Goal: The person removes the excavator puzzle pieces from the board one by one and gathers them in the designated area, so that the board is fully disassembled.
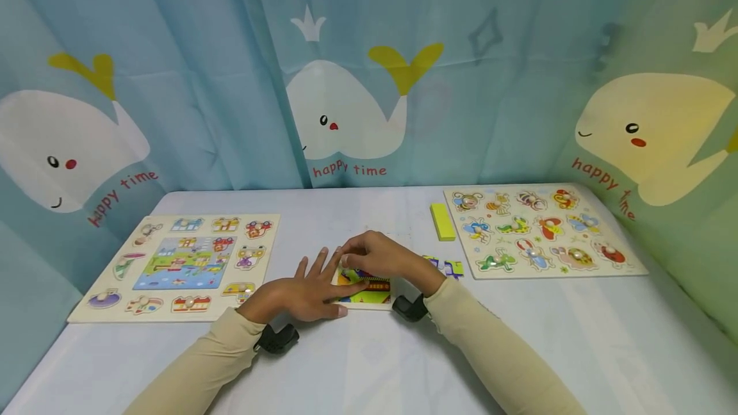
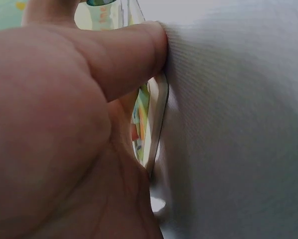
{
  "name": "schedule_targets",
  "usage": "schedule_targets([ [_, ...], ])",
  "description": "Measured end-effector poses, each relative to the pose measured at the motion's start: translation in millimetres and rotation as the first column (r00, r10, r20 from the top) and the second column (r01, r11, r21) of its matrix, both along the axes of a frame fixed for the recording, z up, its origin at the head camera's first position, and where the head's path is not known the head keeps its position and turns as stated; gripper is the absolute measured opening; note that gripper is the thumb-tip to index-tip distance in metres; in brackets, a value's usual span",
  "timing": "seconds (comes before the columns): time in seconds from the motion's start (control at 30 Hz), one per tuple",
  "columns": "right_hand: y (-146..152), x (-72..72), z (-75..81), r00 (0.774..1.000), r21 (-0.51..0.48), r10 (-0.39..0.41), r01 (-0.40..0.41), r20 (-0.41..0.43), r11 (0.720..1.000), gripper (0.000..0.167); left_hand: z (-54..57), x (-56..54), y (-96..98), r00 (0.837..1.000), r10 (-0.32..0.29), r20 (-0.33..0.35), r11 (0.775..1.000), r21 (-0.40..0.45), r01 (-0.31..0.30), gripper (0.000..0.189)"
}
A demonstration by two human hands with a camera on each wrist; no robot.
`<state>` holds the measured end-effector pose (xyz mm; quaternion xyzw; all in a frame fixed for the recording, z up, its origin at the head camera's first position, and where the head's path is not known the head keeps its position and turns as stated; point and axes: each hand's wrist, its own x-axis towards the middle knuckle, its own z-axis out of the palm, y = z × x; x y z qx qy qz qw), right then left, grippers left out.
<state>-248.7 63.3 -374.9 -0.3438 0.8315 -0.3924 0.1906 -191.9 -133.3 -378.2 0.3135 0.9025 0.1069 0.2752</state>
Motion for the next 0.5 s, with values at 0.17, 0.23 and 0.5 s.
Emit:
schedule_targets([
  [0.17, -1.5, -1.3, -3.0, 0.999, -0.072, 0.032, -0.032, 0.002, 0.997, 0.021, -0.9, 0.2, -2.7, 1.0, 0.01, 0.001, 1.0, -0.019, -0.01, 0.055],
  [0.23, -2.4, -1.5, -4.4, 0.999, -0.105, 0.052, -0.05, 0.01, 0.993, 0.02, -0.8, 0.3, -3.6, 1.0, 0.011, 0.001, 1.0, -0.024, -0.011, 0.055],
  [0.5, -2.4, -0.1, -6.5, 0.997, -0.14, 0.054, -0.046, 0.057, 0.989, 0.019, -0.1, -1.2, -0.4, 1.0, -0.005, 0.011, 1.0, -0.02, 0.005, 0.056],
])
